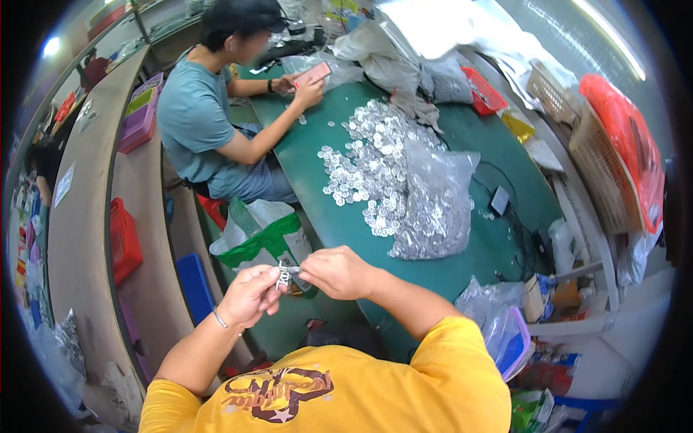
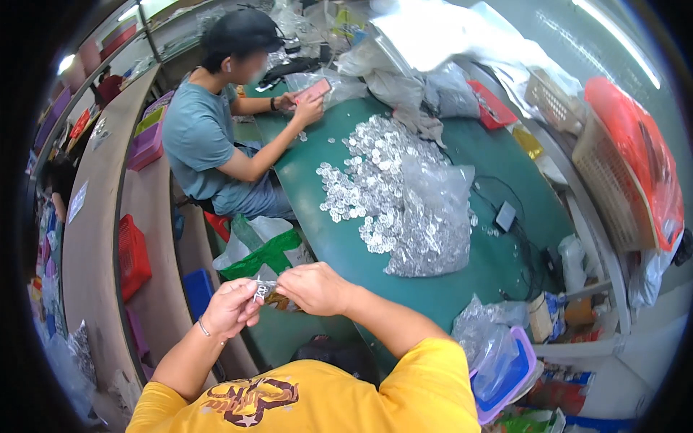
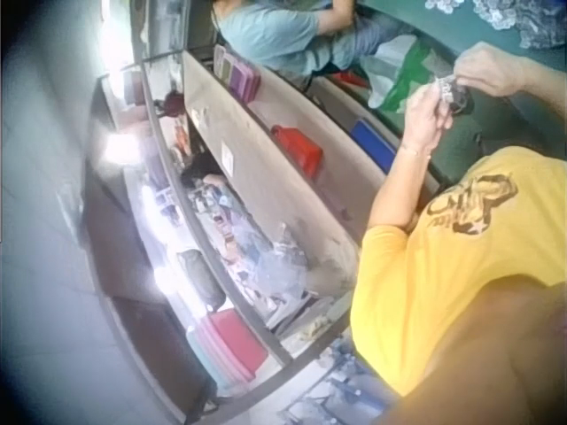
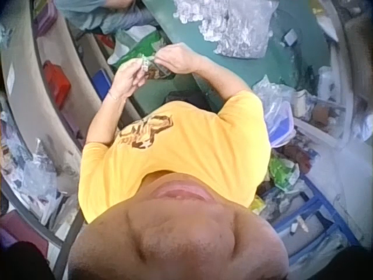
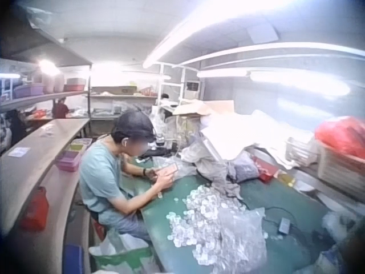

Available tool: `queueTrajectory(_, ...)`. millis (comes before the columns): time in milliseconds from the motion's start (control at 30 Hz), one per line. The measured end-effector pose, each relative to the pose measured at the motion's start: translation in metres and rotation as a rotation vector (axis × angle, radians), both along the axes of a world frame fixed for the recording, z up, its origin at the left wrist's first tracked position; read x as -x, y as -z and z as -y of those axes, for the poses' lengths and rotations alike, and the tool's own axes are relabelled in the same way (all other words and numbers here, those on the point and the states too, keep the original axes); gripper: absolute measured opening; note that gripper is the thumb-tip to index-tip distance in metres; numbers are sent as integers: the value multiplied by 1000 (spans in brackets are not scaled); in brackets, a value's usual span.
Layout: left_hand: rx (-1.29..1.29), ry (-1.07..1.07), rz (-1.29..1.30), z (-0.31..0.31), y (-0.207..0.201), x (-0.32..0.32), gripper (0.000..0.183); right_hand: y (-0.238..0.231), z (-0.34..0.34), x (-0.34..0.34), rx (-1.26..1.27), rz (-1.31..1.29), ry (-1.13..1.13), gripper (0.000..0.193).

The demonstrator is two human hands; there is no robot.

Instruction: The person picks up metal snowflake-shaped components and a metal link, fits them together by hand, and then uses a pair of pliers to secure the connection.

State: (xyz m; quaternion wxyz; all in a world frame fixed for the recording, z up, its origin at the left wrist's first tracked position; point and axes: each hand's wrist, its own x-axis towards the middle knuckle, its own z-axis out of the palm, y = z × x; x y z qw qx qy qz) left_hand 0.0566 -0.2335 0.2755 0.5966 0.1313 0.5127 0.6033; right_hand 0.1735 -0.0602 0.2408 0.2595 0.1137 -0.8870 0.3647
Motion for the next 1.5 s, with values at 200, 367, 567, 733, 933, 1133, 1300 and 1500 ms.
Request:
queueTrajectory(200,50,97,-697,13,-8,8,20,-17,7,1,0,160,-76,23)
queueTrajectory(367,33,-42,-394,11,10,21,26,-12,13,14,76,222,-2,27)
queueTrajectory(567,-52,-16,-122,-29,6,19,26,20,4,37,903,330,89,33)
queueTrajectory(733,-96,-4,20,-41,10,24,28,10,-6,32,834,350,142,28)
queueTrajectory(933,-78,-50,87,-41,15,30,28,10,-13,33,511,268,193,14)
queueTrajectory(1133,-80,-35,142,-42,14,36,27,7,-22,39,85,26,225,10)
queueTrajectory(1300,-88,-23,166,-38,12,38,26,0,-26,44,-142,-139,201,13)
queueTrajectory(1500,-185,-70,328,-29,17,33,26,-7,-19,50,-199,-246,210,15)
